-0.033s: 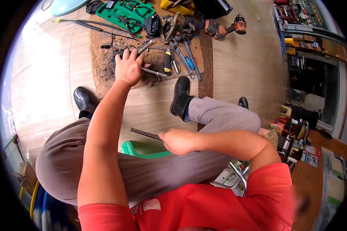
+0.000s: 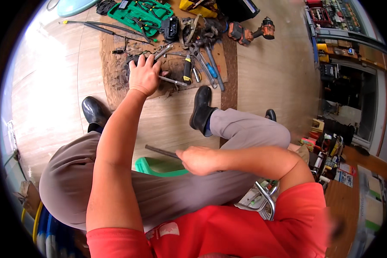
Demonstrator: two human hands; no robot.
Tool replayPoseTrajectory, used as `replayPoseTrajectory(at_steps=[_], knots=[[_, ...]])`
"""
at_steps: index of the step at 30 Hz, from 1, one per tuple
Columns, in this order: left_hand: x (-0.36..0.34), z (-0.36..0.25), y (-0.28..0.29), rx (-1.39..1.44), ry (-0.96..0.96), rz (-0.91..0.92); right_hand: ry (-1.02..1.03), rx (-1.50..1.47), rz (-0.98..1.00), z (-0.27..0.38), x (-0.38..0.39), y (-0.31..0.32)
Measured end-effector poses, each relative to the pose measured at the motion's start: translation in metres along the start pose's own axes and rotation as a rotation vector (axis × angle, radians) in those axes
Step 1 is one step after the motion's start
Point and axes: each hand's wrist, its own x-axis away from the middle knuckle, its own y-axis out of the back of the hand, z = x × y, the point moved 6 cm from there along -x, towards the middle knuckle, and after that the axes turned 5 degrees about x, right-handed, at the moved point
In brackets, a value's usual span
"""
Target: The person uses various tools including wrenches and a screwdriver to disassemble and remove parts from a black mechanical compressor unit while sitting on a low stool.
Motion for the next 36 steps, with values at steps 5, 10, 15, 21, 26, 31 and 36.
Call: replayPoseTrajectory(at_steps=[5,10,15,21,26,31,36], knots=[[0.005,0.002,-0.001,0.000,0.033,0.007,0.695,0.607,0.243,-0.056,-0.035,0.036],[0.008,0.008,0.000,-0.008,-0.036,-0.084,0.131,0.323,-0.208,-0.102,-0.015,0.075],[0.001,0.003,0.003,-0.012,-0.032,-0.099,0.148,0.208,0.205,-0.037,0.000,0.049],[0.000,-0.001,0.004,0.003,-0.072,-0.116,-0.061,0.231,-0.377,-0.115,0.009,0.138],[0.002,0.003,0.006,0.001,-0.015,-0.062,0.152,0.259,0.151,-0.068,0.001,0.013],[-0.013,-0.007,0.001,0.050,0.104,0.024,0.067,1.095,0.045,-0.150,-0.072,0.053],[0.002,0.007,0.005,0.008,-0.062,-0.020,-0.267,0.304,-0.351,-0.044,0.041,0.151]])
